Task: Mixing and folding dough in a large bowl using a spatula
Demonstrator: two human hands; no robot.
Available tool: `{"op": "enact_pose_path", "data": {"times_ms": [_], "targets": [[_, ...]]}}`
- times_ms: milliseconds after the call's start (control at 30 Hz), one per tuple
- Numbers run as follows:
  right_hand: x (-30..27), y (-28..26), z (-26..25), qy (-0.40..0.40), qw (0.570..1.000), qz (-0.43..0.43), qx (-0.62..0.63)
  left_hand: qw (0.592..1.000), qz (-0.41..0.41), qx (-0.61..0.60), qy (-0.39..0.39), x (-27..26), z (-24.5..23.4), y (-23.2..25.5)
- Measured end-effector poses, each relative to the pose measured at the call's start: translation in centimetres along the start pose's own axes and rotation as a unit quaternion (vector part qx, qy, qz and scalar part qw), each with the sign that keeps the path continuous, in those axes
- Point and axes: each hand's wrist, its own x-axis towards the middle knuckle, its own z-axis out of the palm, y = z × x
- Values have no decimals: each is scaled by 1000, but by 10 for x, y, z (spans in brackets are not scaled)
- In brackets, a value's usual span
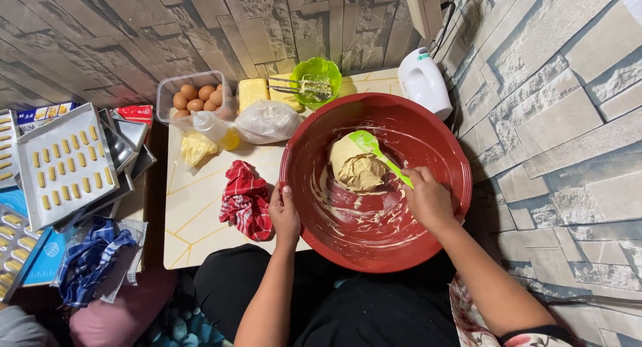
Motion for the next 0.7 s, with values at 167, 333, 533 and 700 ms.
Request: {"op": "enact_pose_path", "data": {"times_ms": [167,333,533,700], "targets": [[-13,-15,10,-19,996,-63,-54,1000,1,2,0,2,-1,-6],[-8,-23,14,-103,988,-113,20,1000,0,8,-4,-1,1,5],[5,-4,-3,-141,963,59,224,1000,-2,-5,0,2,0,-4],[5,12,7,-74,819,124,556,1000,-6,-6,2,3,-4,-13]]}}
